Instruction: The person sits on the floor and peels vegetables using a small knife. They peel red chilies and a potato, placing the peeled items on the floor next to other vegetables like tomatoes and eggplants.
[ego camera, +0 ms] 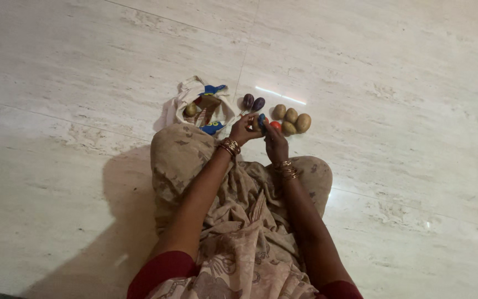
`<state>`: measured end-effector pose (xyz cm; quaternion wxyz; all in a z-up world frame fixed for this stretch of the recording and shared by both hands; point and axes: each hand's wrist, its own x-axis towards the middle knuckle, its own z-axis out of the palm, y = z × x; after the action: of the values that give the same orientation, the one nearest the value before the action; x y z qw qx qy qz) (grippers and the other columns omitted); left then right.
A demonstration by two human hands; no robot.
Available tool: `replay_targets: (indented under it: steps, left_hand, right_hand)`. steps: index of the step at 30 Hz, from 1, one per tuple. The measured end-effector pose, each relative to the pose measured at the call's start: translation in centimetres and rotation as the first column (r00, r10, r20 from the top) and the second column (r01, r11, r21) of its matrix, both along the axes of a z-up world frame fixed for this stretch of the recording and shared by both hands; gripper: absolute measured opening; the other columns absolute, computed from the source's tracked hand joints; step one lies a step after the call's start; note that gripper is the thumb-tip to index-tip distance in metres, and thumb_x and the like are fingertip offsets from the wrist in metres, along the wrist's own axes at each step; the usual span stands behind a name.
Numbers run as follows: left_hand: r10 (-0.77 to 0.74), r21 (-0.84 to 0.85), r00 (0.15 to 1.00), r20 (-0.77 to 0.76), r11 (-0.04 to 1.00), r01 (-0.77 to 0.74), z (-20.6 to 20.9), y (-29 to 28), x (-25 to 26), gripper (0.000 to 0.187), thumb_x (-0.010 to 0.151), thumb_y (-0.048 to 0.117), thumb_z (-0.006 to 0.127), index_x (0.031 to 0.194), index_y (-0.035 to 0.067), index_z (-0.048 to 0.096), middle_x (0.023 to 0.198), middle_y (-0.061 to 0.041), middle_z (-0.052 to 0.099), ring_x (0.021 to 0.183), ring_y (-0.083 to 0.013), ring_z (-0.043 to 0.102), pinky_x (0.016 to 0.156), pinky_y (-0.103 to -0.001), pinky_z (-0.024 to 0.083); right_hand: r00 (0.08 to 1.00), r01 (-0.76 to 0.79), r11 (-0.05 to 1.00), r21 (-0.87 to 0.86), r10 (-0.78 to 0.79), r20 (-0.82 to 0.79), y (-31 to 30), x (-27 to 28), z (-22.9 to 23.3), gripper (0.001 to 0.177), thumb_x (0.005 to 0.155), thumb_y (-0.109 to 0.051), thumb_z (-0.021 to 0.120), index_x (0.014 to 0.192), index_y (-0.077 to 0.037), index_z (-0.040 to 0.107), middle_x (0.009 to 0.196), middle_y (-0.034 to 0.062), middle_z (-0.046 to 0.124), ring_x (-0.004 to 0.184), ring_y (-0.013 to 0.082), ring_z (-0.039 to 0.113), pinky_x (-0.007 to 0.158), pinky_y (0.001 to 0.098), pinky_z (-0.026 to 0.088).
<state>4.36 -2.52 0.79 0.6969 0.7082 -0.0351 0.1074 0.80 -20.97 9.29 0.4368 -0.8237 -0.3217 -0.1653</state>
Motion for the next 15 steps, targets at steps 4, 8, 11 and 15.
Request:
replay_targets:
  steps: [4, 8, 11, 15]
  left_hand:
    - [0.067, -0.074, 0.99, 0.125, 0.996, -0.058, 0.2, 0.6, 0.4, 0.079, 0.071, 0.014, 0.095, 0.14, 0.012, 0.056, 0.125, -0.009, 0.07, 0.111, -0.0163, 0.069, 0.09, -0.031, 0.061]
    - [0.074, 0.005, 0.993, 0.089, 0.997, -0.074, 1.1, 0.4, -0.3, 0.081, 0.07, 0.013, 0.095, 0.141, 0.012, 0.055, 0.127, -0.009, 0.068, 0.112, -0.0181, 0.068, 0.089, -0.031, 0.061]
    - [-0.009, 0.047, 0.999, -0.037, 0.999, 0.01, 1.9, 0.0, -0.7, 0.085, 0.07, 0.011, 0.095, 0.144, 0.011, 0.053, 0.128, -0.01, 0.068, 0.112, -0.021, 0.068, 0.088, -0.032, 0.063]
    - [-0.197, -0.048, 0.98, 0.014, 0.979, 0.197, 2.1, -0.7, -1.1, 0.086, 0.072, 0.009, 0.092, 0.147, 0.008, 0.048, 0.135, -0.012, 0.065, 0.122, -0.0234, 0.066, 0.09, -0.035, 0.066]
  right_hand:
    - [0.989, 0.057, 0.99, -0.133, -0.038, 0.141, 0.4, -1.3, 0.2, 0.051, 0.096, -0.002, 0.06, 0.144, -0.02, 0.058, 0.122, 0.0129, 0.069, 0.101, 0.0312, 0.071, 0.083, 0.0404, 0.059]
    - [0.985, 0.103, 0.985, -0.14, -0.082, 0.152, 0.6, -1.6, 0.4, 0.047, 0.098, -0.003, 0.062, 0.141, -0.023, 0.061, 0.126, 0.0116, 0.07, 0.108, 0.0335, 0.071, 0.084, 0.0422, 0.059]
    - [0.988, 0.139, 0.983, -0.118, -0.13, 0.081, 0.4, -0.9, -0.3, 0.05, 0.094, -0.002, 0.061, 0.141, -0.02, 0.062, 0.129, 0.0141, 0.069, 0.106, 0.0336, 0.071, 0.082, 0.0413, 0.059]
    - [0.998, 0.049, 0.992, 0.118, -0.044, -0.044, -0.4, 1.5, -2.6, 0.045, 0.102, -0.002, 0.055, 0.145, -0.015, 0.058, 0.132, 0.0149, 0.07, 0.111, 0.0289, 0.073, 0.09, 0.0379, 0.06]
